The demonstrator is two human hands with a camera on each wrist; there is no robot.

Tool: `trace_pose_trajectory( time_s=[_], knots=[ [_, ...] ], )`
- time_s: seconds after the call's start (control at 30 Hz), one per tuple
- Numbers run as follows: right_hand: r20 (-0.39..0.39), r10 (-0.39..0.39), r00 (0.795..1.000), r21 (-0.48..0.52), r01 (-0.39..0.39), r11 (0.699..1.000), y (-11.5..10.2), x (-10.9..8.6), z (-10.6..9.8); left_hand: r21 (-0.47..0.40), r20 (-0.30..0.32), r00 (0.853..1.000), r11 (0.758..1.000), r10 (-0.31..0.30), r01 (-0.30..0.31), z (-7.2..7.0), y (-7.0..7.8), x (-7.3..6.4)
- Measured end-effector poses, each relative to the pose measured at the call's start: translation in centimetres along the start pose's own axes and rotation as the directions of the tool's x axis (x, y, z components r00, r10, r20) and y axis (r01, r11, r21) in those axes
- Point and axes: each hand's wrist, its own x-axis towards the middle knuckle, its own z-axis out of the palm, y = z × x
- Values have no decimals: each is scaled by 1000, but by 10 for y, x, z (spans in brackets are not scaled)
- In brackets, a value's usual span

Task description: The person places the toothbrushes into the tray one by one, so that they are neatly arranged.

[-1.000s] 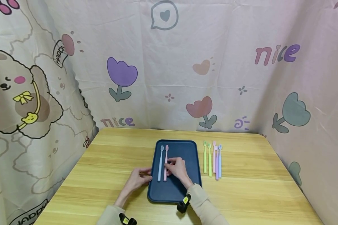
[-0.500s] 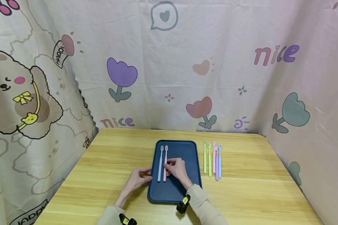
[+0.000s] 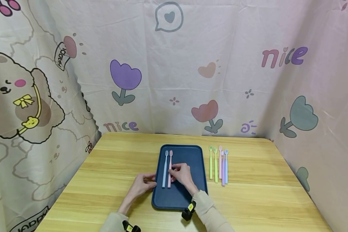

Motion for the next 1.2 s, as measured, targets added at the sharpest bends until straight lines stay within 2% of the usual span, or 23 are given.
trace_pose_trajectory(
  time_s=[0.53,1.2],
  knots=[
    [2,20,1000,10,-21,1000,-1,0,0,-3,1,1000,1000,18,-18,0,-3,2],
    [1,8,1000,6,-8,1000,1,0,0,-17,8,1000,999,30,-30,0,-3,1]
  ],
)
